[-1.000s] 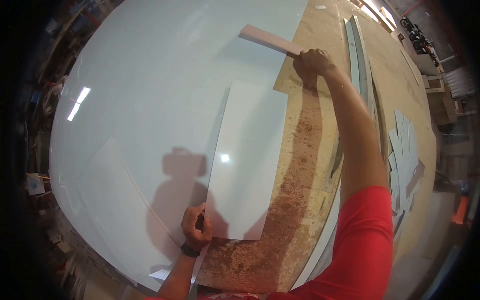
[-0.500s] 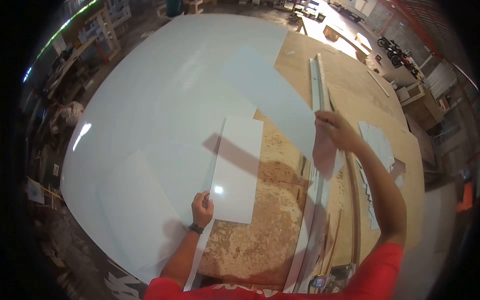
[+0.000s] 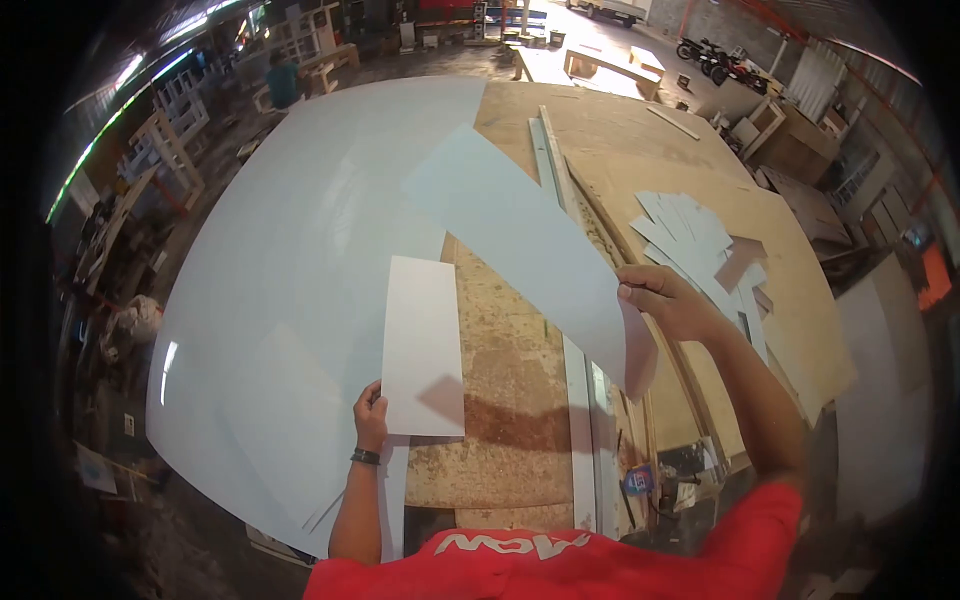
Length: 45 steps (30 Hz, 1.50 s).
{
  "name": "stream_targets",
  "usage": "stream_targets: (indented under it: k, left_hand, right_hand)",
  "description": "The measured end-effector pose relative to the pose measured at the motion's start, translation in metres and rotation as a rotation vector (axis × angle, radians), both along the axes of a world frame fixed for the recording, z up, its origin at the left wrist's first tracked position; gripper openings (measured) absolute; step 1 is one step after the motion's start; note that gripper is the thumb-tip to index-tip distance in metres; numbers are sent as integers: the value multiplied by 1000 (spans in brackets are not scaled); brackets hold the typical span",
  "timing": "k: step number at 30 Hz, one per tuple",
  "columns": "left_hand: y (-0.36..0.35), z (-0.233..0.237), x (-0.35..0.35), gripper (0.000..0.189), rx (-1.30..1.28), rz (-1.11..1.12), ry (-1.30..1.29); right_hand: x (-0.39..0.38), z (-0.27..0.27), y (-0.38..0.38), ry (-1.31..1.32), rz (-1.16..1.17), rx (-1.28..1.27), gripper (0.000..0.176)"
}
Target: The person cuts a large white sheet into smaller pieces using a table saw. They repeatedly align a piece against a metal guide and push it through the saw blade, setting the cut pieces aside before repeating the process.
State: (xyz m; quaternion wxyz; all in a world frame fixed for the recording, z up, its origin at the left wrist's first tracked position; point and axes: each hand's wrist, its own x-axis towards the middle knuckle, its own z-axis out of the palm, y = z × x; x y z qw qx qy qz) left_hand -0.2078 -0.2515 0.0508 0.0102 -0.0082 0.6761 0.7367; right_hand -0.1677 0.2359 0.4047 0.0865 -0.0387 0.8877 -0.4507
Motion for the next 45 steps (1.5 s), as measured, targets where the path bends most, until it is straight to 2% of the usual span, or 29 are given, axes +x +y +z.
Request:
stream_targets:
  k: [4, 8, 10, 12, 14, 16, 17, 19, 20, 21, 22, 23, 24, 25, 27, 28, 31, 32, 34, 35, 37, 38, 40, 41, 43, 45]
  left_hand:
    - [-6, 20, 31, 41, 159, -25, -70]
    - [-6, 28, 49, 42, 195, -48, -107]
    - [-6, 36, 59, 44, 266, -39, -140]
    - [0, 49, 67, 44, 297, -72, -152]
    - [7, 57, 81, 45, 321, -88, -186]
    - [19, 61, 91, 45, 388, -185, -144]
    - [29, 63, 96, 45, 383, -164, -157]
    - [42, 65, 118, 44, 420, -215, -216]
    - [49, 55, 128, 41, 470, -222, -217]
    - [56, 53, 139, 41, 492, -255, -249]
    - [63, 52, 146, 40, 516, -296, -281]
    - [68, 45, 154, 40, 520, -302, -294]
    - [71, 37, 164, 41, 495, -354, -339]
    - [76, 30, 171, 42, 468, -406, -380]
    - [85, 15, 183, 43, 446, -454, -413]
    - [90, 11, 189, 44, 424, -493, -447]
    - [105, -2, 193, 44, 344, -510, -484]
    - [113, -11, 196, 45, 293, -524, -481]
    - [131, -28, 198, 47, 216, -535, -481]
    - [138, -35, 197, 50, 139, -535, -469]
    - [153, -43, 200, 54, 60, -497, -439]
    - [160, -41, 200, 58, -17, -450, -410]
    - [170, -40, 198, 60, -86, -449, -346]
    - [174, -38, 198, 63, -157, -444, -282]
    - [181, -35, 197, 65, -230, -442, -280]
    - [185, -37, 197, 67, -302, -436, -275]
  right_hand:
    - [37, -10, 12, 57, -86, -82, 30]
    - [56, -16, 50, 11, -166, -84, 33]
    - [60, -20, 84, 97, -582, 88, 32]
    - [44, -29, 182, 157, -659, 124, 38]
    - [46, -65, 298, 540, -790, 667, 38]
    - [72, -53, 285, 663, -851, 937, 36]
    - [74, -57, 266, 653, -829, 929, 36]
    - [96, -90, 191, 420, -688, 345, 34]
    - [111, -121, 166, 175, -582, 64, 31]
    - [131, -163, 134, 60, -384, -179, 33]
    - [147, -155, 53, -190, -482, -207, 37]
    - [166, -183, 20, -323, -358, -197, 47]
    - [183, -211, -9, -437, -331, -251, 57]
    - [194, -218, -41, -449, -249, -216, 61]
    - [216, -243, -80, -475, -350, -428, 60]
    - [229, -262, -84, -480, -355, -433, 60]
    - [248, -303, -88, -399, -617, -378, 63]
    - [250, -311, -84, -401, -629, -377, 63]
    - [256, -323, -76, -17, -518, 275, 62]
    - [256, -317, -76, -18, -526, 275, 62]
    - [256, -297, -79, -26, -399, 623, 64]
    - [259, -291, -78, -28, -402, 626, 64]
    - [268, -285, -78, 27, -159, 745, 62]
    - [272, -284, -79, 22, -158, 745, 62]
    - [279, -284, -82, 101, 18, 905, 61]
    - [282, -300, -83, 95, 40, 923, 60]
